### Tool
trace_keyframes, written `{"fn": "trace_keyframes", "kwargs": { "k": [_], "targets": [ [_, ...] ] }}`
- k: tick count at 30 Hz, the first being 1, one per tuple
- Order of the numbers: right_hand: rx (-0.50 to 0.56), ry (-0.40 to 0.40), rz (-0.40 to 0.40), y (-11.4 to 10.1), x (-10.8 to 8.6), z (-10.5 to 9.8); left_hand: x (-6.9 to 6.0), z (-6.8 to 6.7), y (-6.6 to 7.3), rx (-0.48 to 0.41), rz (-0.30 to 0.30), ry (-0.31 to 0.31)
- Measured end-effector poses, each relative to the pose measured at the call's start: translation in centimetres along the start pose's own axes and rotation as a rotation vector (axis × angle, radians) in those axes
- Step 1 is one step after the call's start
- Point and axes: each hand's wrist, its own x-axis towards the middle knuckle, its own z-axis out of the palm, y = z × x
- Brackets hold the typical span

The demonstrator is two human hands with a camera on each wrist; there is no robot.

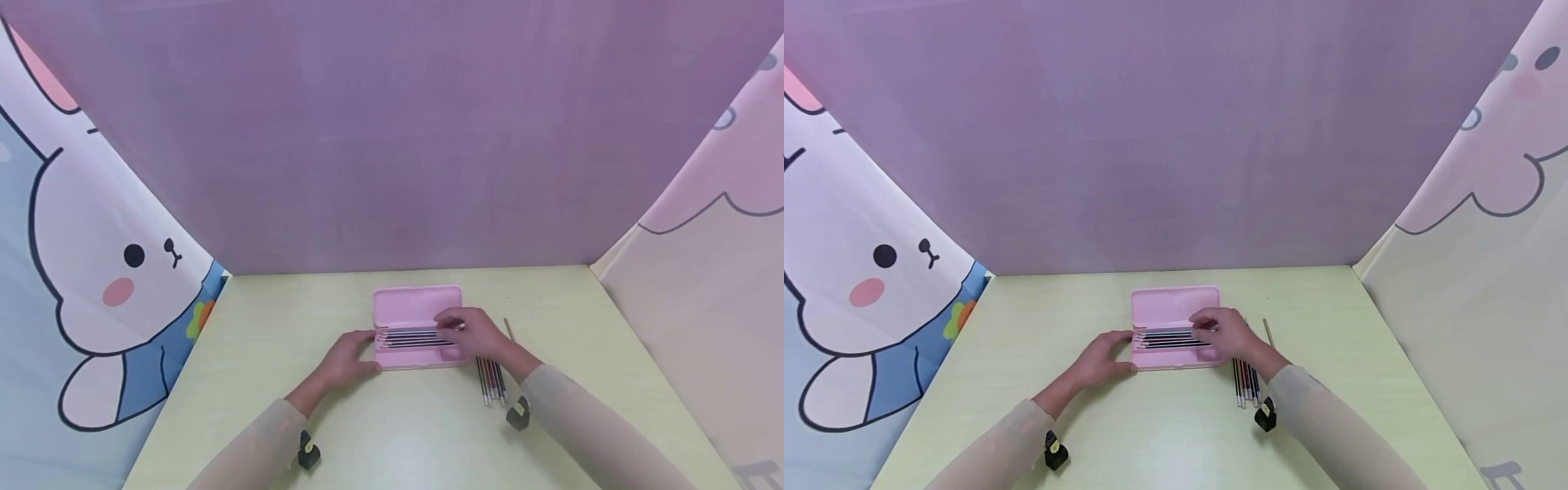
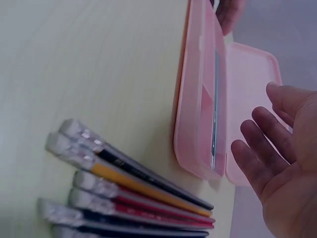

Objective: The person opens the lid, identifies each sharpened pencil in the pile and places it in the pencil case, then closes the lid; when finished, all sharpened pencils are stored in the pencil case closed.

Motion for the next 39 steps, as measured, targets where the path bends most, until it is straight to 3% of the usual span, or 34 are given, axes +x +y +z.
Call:
{"fn": "trace_keyframes", "kwargs": {
  "k": [13, 21, 39],
  "targets": [
    [-0.021, 0.101, 0.096, 2.4, -4.3, -3.2, -0.1, 0.0, 0.1, 0.017, -0.024, -0.009],
    [-0.008, 0.134, 0.220, 3.6, -6.0, -5.2, 0.0, 0.0, 0.2, 0.021, -0.018, 0.001],
    [-0.014, 0.100, 0.393, 4.6, -7.1, -3.9, 0.1, -0.1, -0.2, 0.012, 0.014, 0.007]
  ]
}}
